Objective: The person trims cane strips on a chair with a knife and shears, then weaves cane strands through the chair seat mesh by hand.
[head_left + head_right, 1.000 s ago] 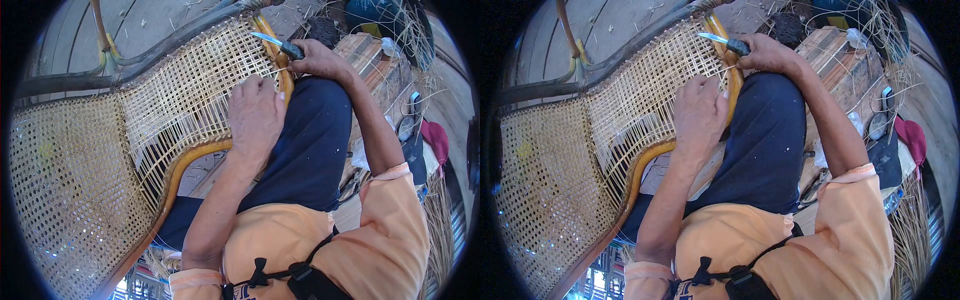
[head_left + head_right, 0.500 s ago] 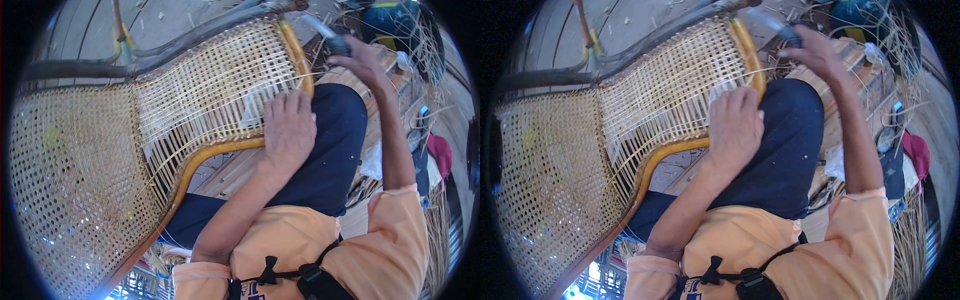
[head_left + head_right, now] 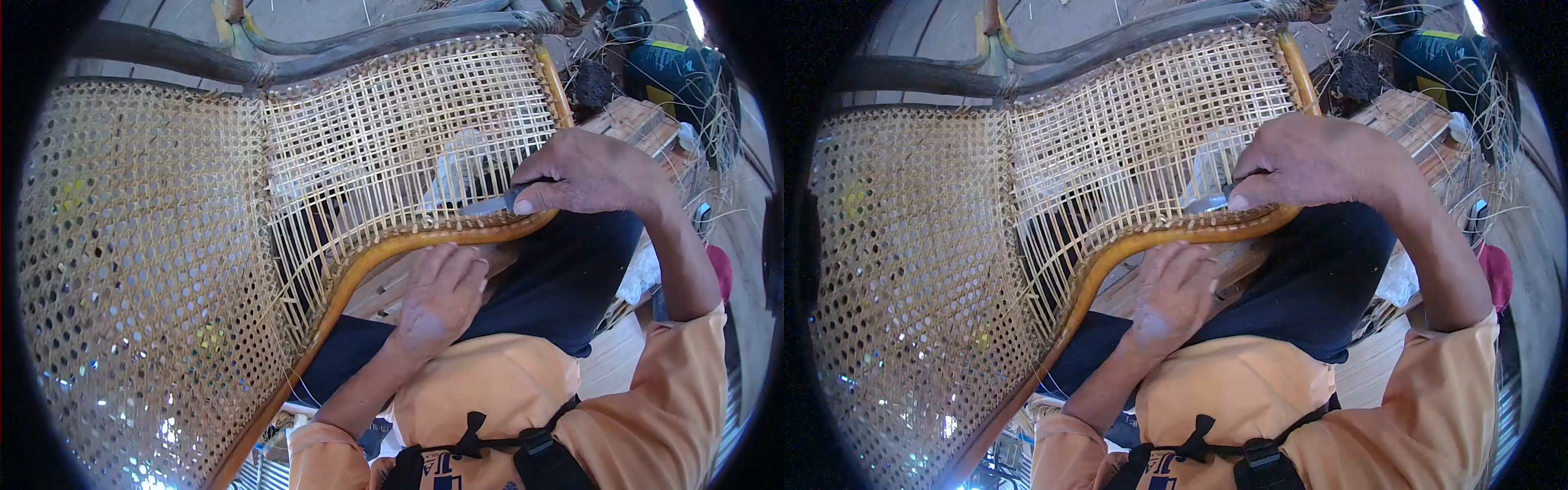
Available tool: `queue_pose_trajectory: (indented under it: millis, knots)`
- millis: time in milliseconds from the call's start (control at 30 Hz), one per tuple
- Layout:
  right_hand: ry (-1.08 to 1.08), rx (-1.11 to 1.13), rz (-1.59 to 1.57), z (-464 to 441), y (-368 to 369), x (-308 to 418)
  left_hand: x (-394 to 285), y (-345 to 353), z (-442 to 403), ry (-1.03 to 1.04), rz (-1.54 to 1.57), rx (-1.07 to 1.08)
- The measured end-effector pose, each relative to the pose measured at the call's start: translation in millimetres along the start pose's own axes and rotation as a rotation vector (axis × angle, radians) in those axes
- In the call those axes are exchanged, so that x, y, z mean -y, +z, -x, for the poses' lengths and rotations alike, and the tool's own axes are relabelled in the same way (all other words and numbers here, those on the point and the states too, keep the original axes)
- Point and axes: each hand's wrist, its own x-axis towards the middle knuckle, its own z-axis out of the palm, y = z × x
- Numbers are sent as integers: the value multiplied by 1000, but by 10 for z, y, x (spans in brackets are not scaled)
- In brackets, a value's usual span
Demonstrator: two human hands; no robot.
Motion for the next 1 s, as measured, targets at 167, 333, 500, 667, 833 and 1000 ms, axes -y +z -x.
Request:
queue_pose_trajectory:
  millis: [167,333,500,667,833,1000]
  knots:
    - [165,-188,133,-309,-80,98,205,-425,-180,-281,-170,-38]
    - [50,-59,32,-224,-201,342,405,-406,-204,-361,-136,-47]
    - [30,-173,1,-359,-133,209,462,-403,-224,-389,-155,-23]
    - [282,-45,92,-277,-234,193,467,-407,-273,-348,-167,12]
    - [188,-66,113,-84,-285,128,529,-368,-252,-315,-200,4]
    - [142,-400,6,111,-110,-129,454,-370,-264,-314,-215,-11]
